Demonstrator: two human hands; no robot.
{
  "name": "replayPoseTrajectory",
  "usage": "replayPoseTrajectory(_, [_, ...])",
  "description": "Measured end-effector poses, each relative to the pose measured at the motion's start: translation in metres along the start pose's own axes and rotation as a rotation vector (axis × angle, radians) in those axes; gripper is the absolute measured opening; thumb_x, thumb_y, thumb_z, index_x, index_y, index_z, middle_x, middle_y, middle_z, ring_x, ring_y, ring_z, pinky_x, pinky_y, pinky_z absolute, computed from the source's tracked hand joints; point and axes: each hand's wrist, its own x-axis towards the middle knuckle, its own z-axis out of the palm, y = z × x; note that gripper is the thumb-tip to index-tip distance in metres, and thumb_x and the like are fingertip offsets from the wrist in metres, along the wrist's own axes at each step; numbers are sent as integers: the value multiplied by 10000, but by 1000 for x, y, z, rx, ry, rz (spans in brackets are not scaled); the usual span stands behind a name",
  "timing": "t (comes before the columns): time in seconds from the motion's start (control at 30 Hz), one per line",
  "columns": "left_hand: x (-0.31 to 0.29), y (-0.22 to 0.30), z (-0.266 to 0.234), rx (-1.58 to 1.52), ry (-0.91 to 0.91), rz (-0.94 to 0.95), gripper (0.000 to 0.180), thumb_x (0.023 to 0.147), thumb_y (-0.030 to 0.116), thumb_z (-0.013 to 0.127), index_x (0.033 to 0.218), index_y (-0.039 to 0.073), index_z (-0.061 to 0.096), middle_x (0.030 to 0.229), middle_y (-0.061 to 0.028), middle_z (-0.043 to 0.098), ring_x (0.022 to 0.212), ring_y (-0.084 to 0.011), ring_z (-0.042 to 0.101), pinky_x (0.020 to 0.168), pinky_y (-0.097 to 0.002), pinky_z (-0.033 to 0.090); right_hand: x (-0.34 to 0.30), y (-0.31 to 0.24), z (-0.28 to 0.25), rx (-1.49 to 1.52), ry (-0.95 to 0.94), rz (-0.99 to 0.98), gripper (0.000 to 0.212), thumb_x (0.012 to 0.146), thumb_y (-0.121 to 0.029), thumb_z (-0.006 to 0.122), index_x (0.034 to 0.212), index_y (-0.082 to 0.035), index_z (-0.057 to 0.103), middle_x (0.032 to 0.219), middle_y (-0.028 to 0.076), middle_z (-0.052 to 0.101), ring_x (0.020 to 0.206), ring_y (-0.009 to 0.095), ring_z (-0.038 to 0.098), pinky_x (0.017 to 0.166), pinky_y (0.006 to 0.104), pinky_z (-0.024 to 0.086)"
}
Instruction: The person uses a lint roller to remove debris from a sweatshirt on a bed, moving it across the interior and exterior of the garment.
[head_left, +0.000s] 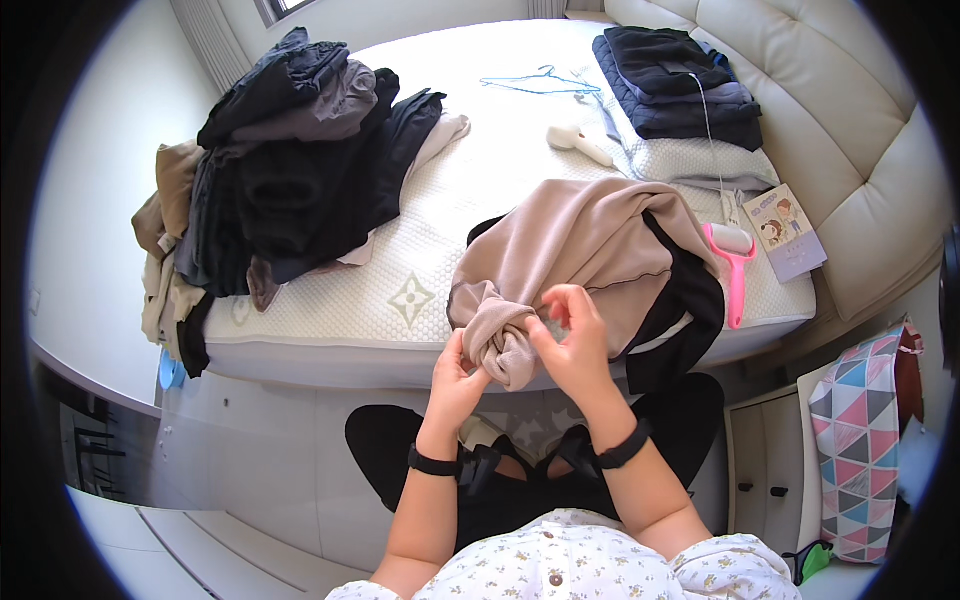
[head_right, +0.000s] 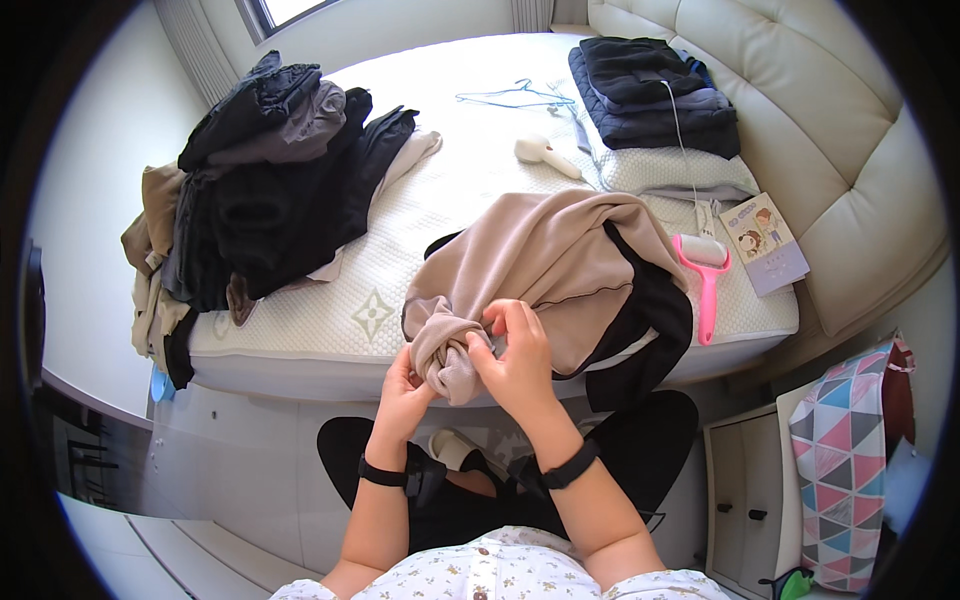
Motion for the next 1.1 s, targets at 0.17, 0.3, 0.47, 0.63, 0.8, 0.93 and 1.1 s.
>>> replayPoseTrajectory(0.17, [2,1,8,125,5,115,409,796,14,673,1179,17,532,1087,-45,603,1012,-122,583,880,-271,473,0,-26,-23,-224,-461,113,402,725,-393,758,728,-18,614,620,138,612,565,294,613,548,389,474])
replayPoseTrajectory(0.3, [0,13,12,-32,-98,79,493,796,-15,636,1262,16,478,1162,-78,571,1074,-143,559,939,-284,452,-9,-9,-16,-114,-456,114,358,759,-325,711,789,12,594,737,181,622,682,340,629,622,406,492])
replayPoseTrajectory(0.47, [-2,16,14,64,-34,105,597,780,-94,599,1330,29,404,1184,-67,543,1099,-138,542,932,-280,464,-20,-5,-4,-7,-462,68,235,814,-185,627,812,38,556,814,193,579,756,326,607,682,388,485])
replayPoseTrajectory(0.63, [1,9,8,167,133,216,603,745,-68,575,1315,21,401,1129,-107,560,1047,-155,554,874,-302,488,-22,4,1,778,-234,496,71,903,-74,508,876,-17,541,831,60,582,767,179,592,720,344,493])
replayPoseTrajectory(0.8, [4,14,-6,386,355,189,442,740,-55,558,1172,16,497,948,-114,610,781,-129,594,678,-266,498,-7,-7,-18,1176,-195,824,165,968,-110,350,979,-50,503,932,61,619,846,163,620,844,327,506])
replayPoseTrajectory(0.93, [10,9,-18,439,313,128,100,782,-43,588,863,-2,546,688,38,522,652,-42,510,565,-200,418,-13,20,-3,1292,-166,829,148,979,-110,361,991,-50,497,941,59,616,858,143,608,823,309,497])
replayPoseTrajectory(1.1, [-6,31,-8,633,251,113,186,729,14,675,799,28,502,617,-6,453,570,-76,421,531,-233,364,-10,21,2,1138,-142,815,110,994,-125,402,994,-78,501,975,26,591,872,90,567,775,259,464])
